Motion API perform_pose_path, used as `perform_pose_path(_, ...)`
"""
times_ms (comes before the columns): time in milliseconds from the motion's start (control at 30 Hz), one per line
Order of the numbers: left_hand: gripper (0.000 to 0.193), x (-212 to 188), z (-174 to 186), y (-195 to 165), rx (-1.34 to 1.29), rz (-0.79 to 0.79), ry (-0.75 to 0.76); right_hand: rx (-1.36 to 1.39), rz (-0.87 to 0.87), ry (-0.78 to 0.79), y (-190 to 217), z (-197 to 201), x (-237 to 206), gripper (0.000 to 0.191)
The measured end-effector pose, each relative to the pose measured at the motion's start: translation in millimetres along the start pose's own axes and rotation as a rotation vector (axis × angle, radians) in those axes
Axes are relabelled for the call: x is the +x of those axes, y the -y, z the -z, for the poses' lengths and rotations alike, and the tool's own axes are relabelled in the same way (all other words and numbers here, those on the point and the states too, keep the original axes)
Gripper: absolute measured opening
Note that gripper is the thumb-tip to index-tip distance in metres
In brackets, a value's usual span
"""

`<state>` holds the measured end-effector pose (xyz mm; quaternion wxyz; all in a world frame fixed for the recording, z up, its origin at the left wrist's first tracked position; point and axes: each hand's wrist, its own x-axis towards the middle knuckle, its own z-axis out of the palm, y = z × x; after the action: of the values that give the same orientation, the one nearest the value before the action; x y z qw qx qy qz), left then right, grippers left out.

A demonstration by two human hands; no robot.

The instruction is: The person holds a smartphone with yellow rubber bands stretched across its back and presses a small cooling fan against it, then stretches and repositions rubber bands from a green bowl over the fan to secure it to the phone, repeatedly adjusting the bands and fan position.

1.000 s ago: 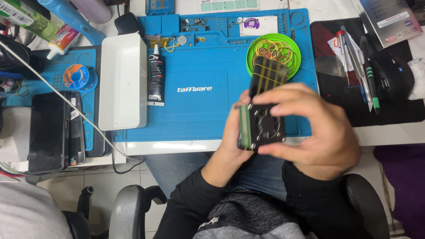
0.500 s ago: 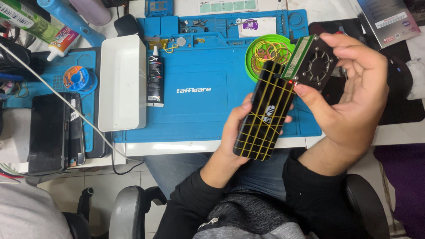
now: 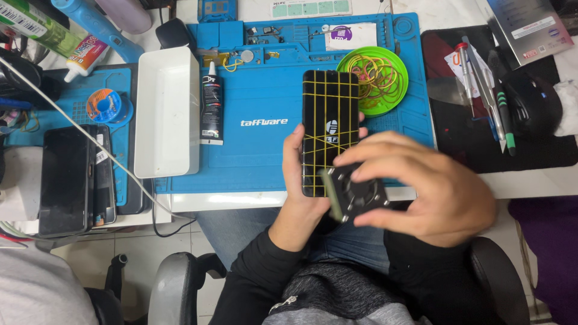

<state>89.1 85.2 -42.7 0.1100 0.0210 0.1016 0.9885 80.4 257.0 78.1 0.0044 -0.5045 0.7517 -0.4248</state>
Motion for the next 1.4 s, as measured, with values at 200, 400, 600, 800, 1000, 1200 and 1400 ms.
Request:
perform_pose_path(200, 0.057, -5, 16, 9, -0.102, 0.149, 0.041, 0.071, 0.072, -0.039, 0, -9, 5, 0.061)
perform_pose_path(400, 0.037, -8, 25, 33, 0.092, 0.149, 0.072, -0.117, -0.039, -0.338, -15, -1, -3, 0.066)
perform_pose_path(600, 0.045, -10, 8, 28, 0.205, 0.220, 0.107, -0.038, -0.161, -0.653, -31, -3, -21, 0.060)
perform_pose_path(800, 0.056, -9, -4, 13, 0.121, 0.202, 0.173, -0.064, -0.181, -0.627, -33, 5, -27, 0.060)
perform_pose_path(1000, 0.054, -6, 3, 2, -0.041, 0.032, 0.078, -0.044, -0.118, -0.338, -21, 16, -19, 0.060)
perform_pose_path(1200, 0.064, -2, -1, 0, -0.001, -0.023, -0.006, -0.055, -0.065, -0.067, -6, 10, -8, 0.062)
perform_pose_path(1400, 0.059, -4, 1, 10, -0.023, 0.030, 0.017, 0.037, -0.075, -0.029, 1, -6, -1, 0.062)
